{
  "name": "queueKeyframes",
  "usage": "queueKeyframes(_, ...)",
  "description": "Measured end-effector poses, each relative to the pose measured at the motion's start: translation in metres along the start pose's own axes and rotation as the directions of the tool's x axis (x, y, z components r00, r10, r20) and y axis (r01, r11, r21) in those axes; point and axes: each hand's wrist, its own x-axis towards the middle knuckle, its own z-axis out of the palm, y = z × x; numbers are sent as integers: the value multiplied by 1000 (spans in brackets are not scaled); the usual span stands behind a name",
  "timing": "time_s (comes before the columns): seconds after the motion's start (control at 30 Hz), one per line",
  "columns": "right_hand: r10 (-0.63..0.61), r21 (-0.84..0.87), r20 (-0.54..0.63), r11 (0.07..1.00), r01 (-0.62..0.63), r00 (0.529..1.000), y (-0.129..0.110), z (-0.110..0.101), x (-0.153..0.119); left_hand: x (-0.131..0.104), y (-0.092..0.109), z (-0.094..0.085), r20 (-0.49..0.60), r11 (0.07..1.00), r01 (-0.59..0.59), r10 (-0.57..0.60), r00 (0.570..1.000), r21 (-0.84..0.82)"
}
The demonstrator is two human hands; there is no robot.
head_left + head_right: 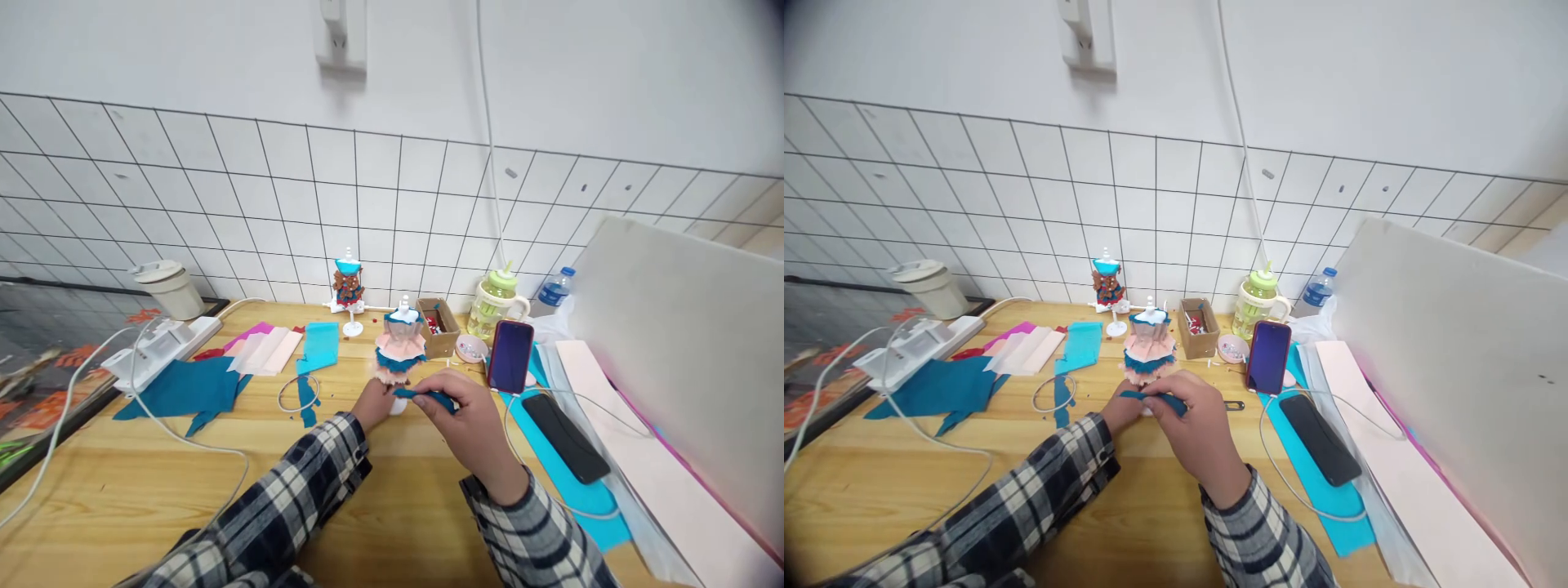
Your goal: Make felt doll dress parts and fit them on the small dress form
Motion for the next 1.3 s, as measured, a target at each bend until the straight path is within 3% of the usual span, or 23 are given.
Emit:
queueKeyframes(0.27, 78, -17, -64, 997, -80, 995, -22, 3, 3, -85, 11, -12, -11, 990, 7, -5, 1000, 143)
queueKeyframes(0.47, 176, -8, -207, 983, -182, 962, -26, 12, -1, -95, 20, -31, -38, 969, -48, 59, 998, 241)
queueKeyframes(0.6, 240, 67, -279, 971, -230, 930, -28, 10, -6, -96, 21, -34, -54, 957, -73, 92, 994, 279)
queueKeyframes(0.7, 252, 24, -302, 966, -257, 919, -28, 7, -7, -96, 22, -34, -55, 954, -85, 105, 993, 286)
queueKeyframes(1.0, 338, 52, -97, 941, -334, 936, -10, -5, -9, -100, 23, -43, -22, 925, -116, 133, 991, 363)
queueKeyframes(1.17, 437, 107, -10, 895, -434, 899, 2, -2, -13, -100, 13, -51, 54, 900, -181, 174, 983, 396)
queueKeyframes(1.3, 514, 130, 131, 839, -529, 848, 8, 6, -15, -105, 4, -38, 114, 907, -159, 123, 986, 389)
